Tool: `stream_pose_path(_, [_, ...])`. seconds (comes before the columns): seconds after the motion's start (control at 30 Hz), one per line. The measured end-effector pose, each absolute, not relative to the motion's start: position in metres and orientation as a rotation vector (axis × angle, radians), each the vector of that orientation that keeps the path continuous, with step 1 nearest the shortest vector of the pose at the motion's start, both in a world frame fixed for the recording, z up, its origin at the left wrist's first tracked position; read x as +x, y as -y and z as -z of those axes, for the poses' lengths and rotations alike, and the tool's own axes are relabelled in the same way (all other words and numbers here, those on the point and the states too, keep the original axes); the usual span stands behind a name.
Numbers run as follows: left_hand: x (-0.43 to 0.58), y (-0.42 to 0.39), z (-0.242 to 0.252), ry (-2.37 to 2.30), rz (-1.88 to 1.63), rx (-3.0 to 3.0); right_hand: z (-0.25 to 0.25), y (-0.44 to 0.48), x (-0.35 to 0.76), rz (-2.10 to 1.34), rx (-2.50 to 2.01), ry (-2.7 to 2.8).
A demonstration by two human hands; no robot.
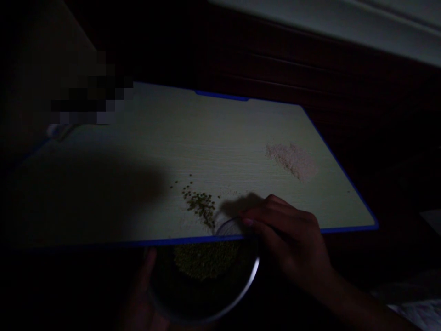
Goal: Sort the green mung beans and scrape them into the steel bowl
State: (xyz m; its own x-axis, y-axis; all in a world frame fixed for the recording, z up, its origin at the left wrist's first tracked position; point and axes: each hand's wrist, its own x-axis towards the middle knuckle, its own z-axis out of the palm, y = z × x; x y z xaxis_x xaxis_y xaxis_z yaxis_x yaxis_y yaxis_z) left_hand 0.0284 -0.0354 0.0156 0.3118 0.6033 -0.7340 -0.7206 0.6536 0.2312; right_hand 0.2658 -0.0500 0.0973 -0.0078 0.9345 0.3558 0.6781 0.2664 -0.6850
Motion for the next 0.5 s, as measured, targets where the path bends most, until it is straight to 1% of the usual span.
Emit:
stream_pose_path(0.13, [0.029,0.033,-0.018,-0.963,-1.002,-0.271,-0.098,0.045,0.265,-0.352,-1.560,1.724])
stream_pose_path(0.37, [0.026,0.042,0.005,-0.881,-0.905,-0.141,-0.099,0.041,0.281,-0.135,-1.751,1.719])
stream_pose_path(0.5, [0.031,0.025,-0.005,-0.693,-0.897,0.024,-0.104,0.035,0.284,-0.088,-1.760,1.693])
